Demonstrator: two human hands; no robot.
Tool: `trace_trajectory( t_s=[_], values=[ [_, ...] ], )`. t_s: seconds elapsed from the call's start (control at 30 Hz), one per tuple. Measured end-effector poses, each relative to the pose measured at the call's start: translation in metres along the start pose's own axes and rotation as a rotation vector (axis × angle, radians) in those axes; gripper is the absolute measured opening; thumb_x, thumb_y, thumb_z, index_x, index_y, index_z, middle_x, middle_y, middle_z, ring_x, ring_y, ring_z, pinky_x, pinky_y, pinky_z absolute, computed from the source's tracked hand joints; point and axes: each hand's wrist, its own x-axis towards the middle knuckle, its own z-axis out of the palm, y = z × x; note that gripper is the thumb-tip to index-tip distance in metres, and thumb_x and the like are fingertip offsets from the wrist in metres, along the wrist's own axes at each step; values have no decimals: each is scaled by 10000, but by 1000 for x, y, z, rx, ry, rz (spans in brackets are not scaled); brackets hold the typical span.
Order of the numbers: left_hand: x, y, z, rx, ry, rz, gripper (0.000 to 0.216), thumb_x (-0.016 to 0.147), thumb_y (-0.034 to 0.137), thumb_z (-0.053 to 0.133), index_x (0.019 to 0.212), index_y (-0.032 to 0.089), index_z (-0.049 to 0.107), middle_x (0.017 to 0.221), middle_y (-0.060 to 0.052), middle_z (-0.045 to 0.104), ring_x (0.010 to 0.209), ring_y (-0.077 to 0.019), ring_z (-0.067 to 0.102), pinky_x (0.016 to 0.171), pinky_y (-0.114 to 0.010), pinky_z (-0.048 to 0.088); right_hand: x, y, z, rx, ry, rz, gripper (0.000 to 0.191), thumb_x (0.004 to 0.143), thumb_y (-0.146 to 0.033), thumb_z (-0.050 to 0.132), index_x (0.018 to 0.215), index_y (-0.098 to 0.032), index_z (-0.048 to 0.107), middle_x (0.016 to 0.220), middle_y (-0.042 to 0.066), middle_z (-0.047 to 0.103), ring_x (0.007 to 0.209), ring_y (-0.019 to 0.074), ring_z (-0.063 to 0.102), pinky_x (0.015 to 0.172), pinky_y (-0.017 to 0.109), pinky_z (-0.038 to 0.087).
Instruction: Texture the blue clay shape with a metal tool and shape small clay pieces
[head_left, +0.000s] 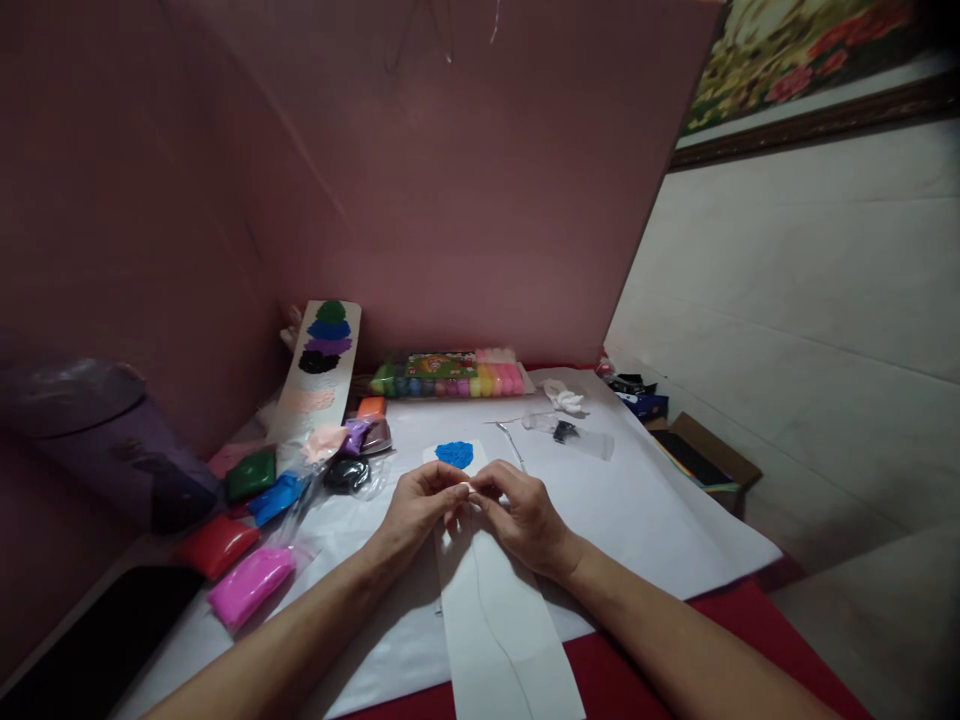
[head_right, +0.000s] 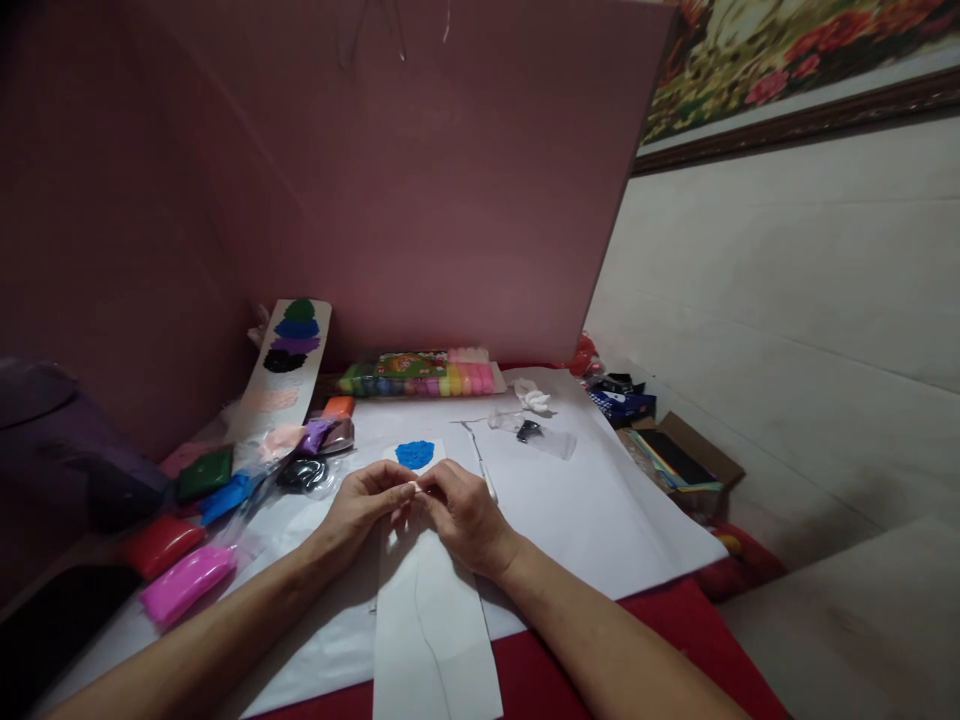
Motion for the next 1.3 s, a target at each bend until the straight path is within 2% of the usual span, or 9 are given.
trace_trajectory(
  t_s=[0.2, 0.37, 0.47, 0.6, 0.77, 0.93, 1.1, 1.2, 1.3],
  values=[
    [1, -3, -1, 6, 1, -5, 282, 672, 331, 770, 845, 134, 667, 653, -8, 630, 493, -88, 522, 492, -212, 420, 0, -1, 0, 1, 8, 29, 64, 874, -184, 536, 832, -193, 584, 772, 33, 616, 692, 152, 572, 660, 275, 460],
    [0, -2, 1, 27, 8, -8, 261, 689, 350, 753, 756, 116, 659, 590, -8, 599, 489, -88, 503, 477, -202, 393, 0, 0, 0, 0, 16, 43, 83, 884, -201, 534, 828, -190, 594, 765, 33, 619, 689, 150, 571, 655, 273, 456],
    [0, -1, 3, 7, 61, 7, 251, 660, 333, 771, 714, 119, 652, 561, 4, 583, 472, -83, 496, 469, -198, 381, 1, 0, 1, -10, 32, 76, 89, 870, -200, 544, 792, -189, 584, 732, 23, 612, 650, 143, 557, 631, 268, 454],
    [2, -3, 2, -72, 181, 10, 231, 633, 305, 788, 705, 131, 655, 617, 5, 616, 488, -70, 508, 475, -183, 389, 2, 1, 1, -14, 120, 131, 103, 844, -184, 559, 741, -189, 563, 692, 10, 601, 616, 136, 543, 612, 260, 453],
    [2, -2, -1, -146, 213, -32, 269, 627, 323, 800, 789, 143, 683, 658, -5, 650, 491, -67, 530, 467, -173, 403, 5, 5, 1, -18, 195, 206, 69, 818, -188, 597, 750, -189, 585, 695, 8, 626, 626, 142, 567, 606, 257, 455],
    [1, -1, 0, -157, 187, -47, 326, 599, 294, 827, 861, 143, 703, 629, -1, 641, 474, -58, 516, 471, -169, 400, 4, 6, 3, 63, 159, 247, 51, 770, -148, 632, 784, -189, 606, 742, 12, 648, 654, 150, 592, 622, 266, 479],
    [-1, 1, 3, -94, 101, -62, 335, 641, 314, 805, 901, 129, 706, 730, -44, 673, 507, -66, 528, 485, -182, 401, 3, 1, 2, 98, 57, 165, 132, 768, -102, 617, 867, -189, 621, 795, 17, 649, 687, 145, 590, 655, 270, 487],
    [-2, 1, 2, -29, 11, -48, 294, 680, 328, 777, 865, 111, 701, 706, -49, 660, 524, -73, 528, 502, -187, 401, 1, 0, 1, 87, 27, 129, 105, 786, -127, 622, 873, -185, 614, 782, 14, 635, 667, 137, 573, 640, 263, 474],
    [-1, 0, 1, 9, 5, -30, 266, 673, 331, 778, 777, 107, 679, 617, -22, 618, 493, -72, 510, 489, -189, 390, 0, 0, 2, 86, 25, 114, 88, 805, -134, 609, 876, -184, 600, 786, 16, 630, 680, 139, 573, 644, 262, 469]
  ],
)
